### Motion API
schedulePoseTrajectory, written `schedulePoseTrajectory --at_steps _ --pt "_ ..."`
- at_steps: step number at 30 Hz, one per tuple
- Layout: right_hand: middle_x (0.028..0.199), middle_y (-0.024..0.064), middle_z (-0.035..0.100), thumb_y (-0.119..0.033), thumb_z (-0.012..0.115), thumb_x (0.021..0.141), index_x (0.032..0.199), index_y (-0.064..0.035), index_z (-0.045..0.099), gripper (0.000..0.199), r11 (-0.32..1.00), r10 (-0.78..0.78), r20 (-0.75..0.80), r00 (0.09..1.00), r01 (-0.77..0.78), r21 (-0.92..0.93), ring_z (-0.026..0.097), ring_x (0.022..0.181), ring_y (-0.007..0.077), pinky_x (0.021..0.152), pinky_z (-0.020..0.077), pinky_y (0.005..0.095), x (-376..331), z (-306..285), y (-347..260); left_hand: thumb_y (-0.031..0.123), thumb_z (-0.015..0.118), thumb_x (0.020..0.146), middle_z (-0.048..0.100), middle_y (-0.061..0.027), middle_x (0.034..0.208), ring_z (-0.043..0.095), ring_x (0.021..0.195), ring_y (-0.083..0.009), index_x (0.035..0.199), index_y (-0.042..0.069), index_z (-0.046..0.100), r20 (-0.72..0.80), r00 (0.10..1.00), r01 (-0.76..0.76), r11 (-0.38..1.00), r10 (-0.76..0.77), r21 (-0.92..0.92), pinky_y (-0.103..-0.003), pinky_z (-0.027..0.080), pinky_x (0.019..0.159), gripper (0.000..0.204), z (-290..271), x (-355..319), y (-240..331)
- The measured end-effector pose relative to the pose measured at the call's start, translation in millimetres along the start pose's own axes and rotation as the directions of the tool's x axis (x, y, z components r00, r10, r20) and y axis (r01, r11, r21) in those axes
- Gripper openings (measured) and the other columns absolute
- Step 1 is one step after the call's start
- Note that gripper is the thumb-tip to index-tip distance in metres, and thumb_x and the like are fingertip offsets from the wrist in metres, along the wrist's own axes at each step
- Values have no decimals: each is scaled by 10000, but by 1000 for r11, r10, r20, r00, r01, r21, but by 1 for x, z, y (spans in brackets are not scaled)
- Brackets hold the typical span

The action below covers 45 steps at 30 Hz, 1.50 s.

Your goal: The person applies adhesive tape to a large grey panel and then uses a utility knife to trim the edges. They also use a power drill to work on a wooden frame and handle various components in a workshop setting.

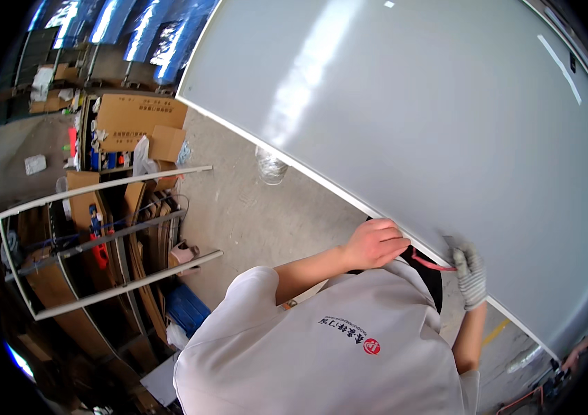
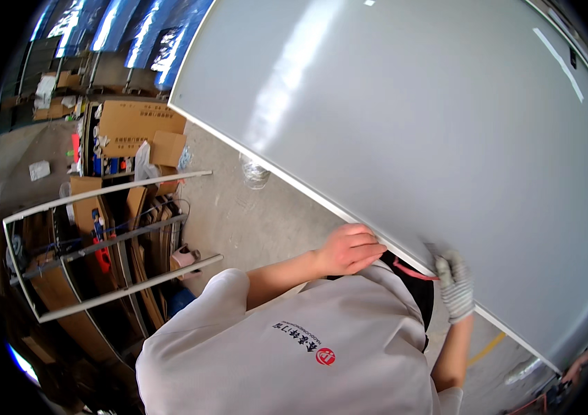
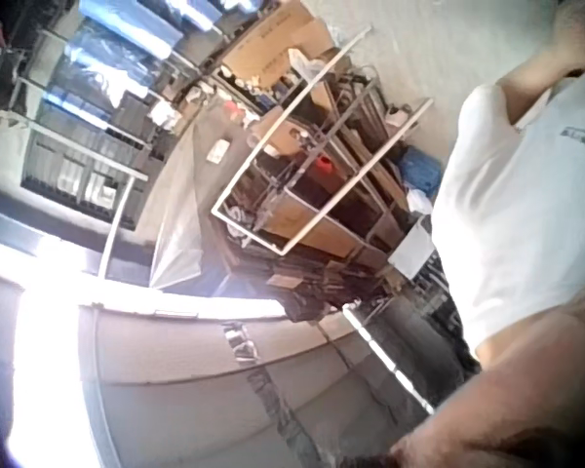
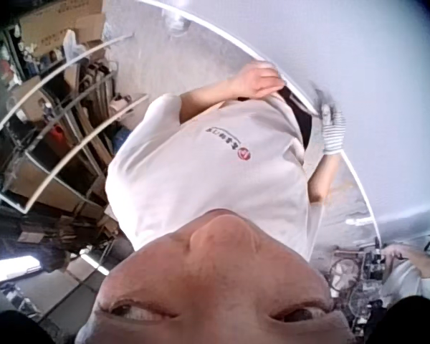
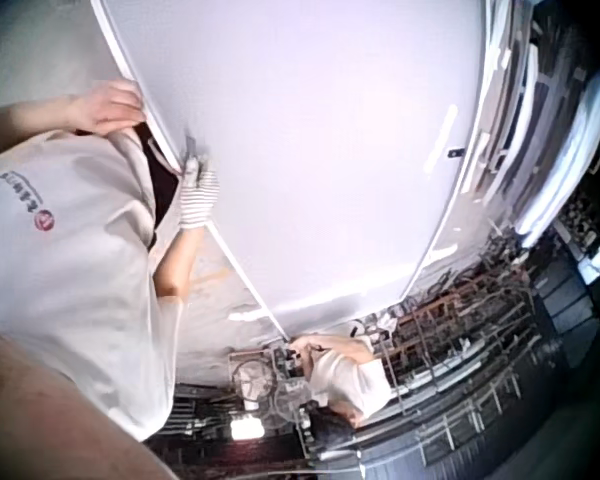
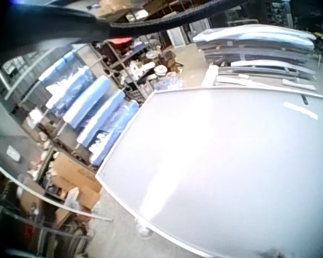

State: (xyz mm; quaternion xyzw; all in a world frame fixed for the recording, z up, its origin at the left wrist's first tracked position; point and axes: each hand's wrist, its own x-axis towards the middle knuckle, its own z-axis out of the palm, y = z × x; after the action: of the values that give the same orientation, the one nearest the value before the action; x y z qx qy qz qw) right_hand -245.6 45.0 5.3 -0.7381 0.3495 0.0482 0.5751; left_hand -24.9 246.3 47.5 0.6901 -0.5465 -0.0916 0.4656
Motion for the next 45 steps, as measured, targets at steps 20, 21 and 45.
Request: schedulePoseTrajectory --at_steps 20,21,45 --pt "770 169 635 -337 452 921 1072 -95 569 309 970 65 -302 951 -132 -205 625 710 352 664 496 445 -77 -81 25 7 608 800 637 -128 834 582 768 -302 868 4 645 546 829 -84 992 120 -91 -378 476 703 78 93 54 52" --pt "748 164 634 -338 452 920 1066 -97 574 306 959 49 -369 928 -147 -243 626 691 349 649 497 440 -85 -96 41 8 607 801 635 -130 833 580 766 -304 870 4 644 550 828 -93 993 115 -67 -379 475 702 78 99 54 57" --pt "770 102 659 -316 511 936 959 -1 589 326 943 -93 -213 973 155 295 637 700 181 662 530 312 -18 -7 32 22 639 764 658 -100 836 615 767 -268 873 24 661 -106 921 385 920 -376 80 -350 501 678 111 38 -112 135"
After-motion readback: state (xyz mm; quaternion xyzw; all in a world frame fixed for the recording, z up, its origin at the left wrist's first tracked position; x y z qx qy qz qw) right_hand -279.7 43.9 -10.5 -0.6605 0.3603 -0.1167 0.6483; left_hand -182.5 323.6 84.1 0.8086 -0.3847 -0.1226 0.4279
